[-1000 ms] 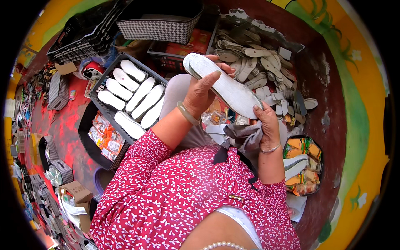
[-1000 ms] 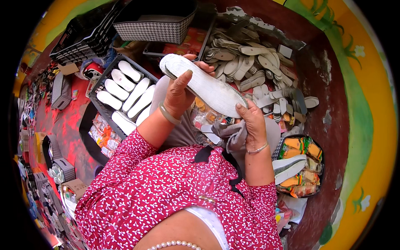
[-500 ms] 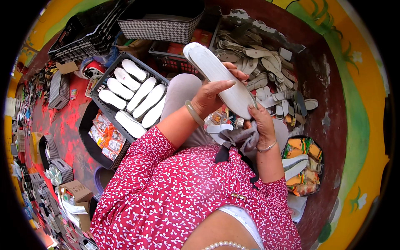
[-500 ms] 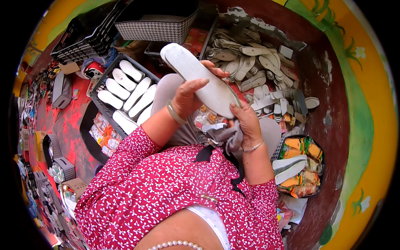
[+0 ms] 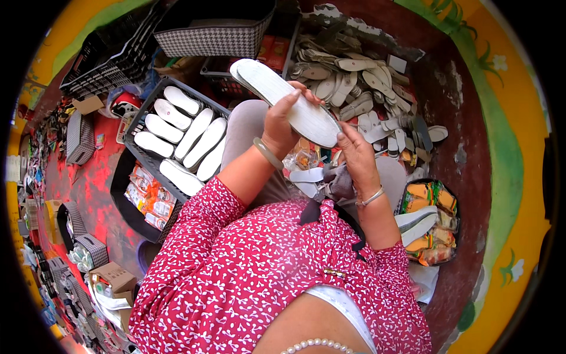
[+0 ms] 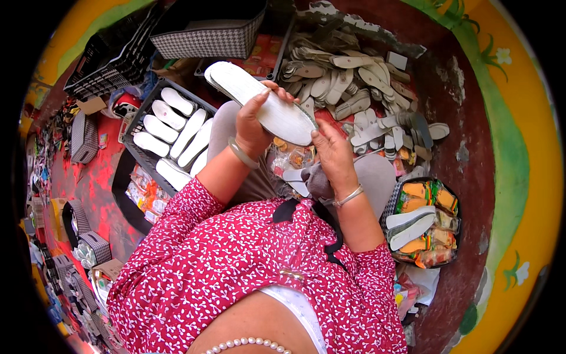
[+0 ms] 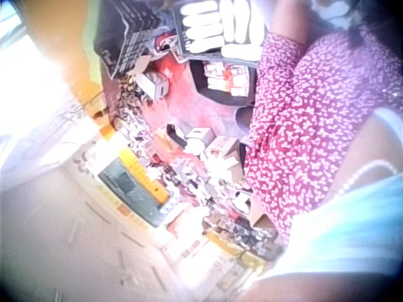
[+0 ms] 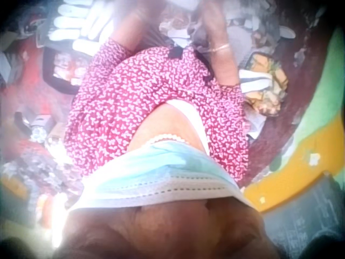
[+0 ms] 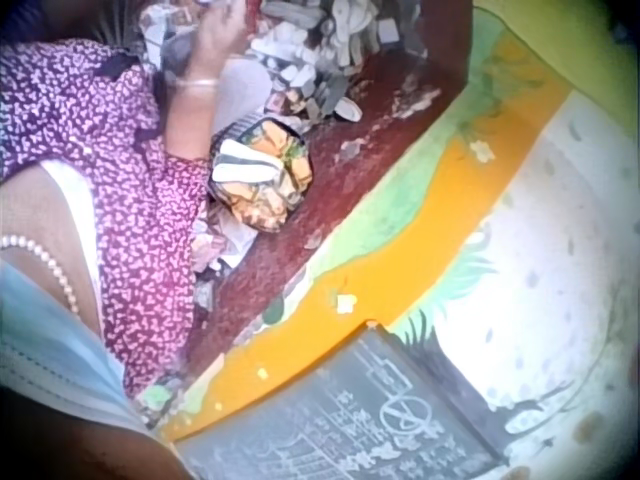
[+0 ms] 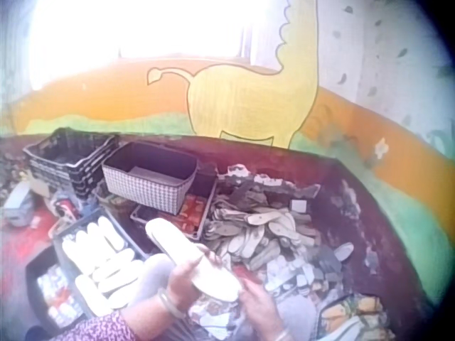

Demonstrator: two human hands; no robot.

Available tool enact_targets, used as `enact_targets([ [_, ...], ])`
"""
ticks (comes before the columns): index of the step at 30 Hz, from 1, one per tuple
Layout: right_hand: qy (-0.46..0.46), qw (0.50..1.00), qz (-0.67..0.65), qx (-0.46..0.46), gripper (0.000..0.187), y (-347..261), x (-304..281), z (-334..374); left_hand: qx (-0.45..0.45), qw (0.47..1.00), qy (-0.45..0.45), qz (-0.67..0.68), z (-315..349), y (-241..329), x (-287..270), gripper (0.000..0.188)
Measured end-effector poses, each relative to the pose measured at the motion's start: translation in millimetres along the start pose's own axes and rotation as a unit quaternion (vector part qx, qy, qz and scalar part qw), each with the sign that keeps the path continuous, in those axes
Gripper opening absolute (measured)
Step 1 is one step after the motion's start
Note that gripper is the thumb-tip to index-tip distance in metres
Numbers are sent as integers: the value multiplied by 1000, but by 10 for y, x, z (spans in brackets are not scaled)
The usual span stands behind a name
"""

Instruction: The person picks up individual shoe insoles from a pile, aligns them into pairs, and places them neatly into a plastic crate.

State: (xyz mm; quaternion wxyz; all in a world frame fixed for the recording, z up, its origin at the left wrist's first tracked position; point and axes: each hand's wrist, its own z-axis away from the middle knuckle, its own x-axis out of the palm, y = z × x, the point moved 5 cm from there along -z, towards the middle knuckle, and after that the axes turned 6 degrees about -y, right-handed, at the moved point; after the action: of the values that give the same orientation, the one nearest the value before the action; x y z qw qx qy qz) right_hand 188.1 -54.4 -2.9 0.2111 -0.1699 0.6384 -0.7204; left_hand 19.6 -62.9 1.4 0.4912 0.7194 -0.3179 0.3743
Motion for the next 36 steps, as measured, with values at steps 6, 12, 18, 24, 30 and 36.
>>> enact_targets([
  [6,-46,997,-53,22,32,114,6,-29,-17,999,-31,-9,80,40,212,29],
  [12,-101,986,-98,88,27,129,130,-2,-6,997,-40,72,49,64,221,26],
  [18,-97,960,-247,92,26,140,153,-36,46,996,5,-72,37,99,77,23],
  [24,-18,968,-242,61,18,93,122,-32,95,974,-63,-194,91,96,124,25],
  [30,13,986,-164,-37,17,-179,-529,-102,24,944,-107,-312,129,427,-50,54],
  [36,-123,992,-21,-16,18,-706,-722,36,-151,917,-181,-322,28,657,77,59],
])
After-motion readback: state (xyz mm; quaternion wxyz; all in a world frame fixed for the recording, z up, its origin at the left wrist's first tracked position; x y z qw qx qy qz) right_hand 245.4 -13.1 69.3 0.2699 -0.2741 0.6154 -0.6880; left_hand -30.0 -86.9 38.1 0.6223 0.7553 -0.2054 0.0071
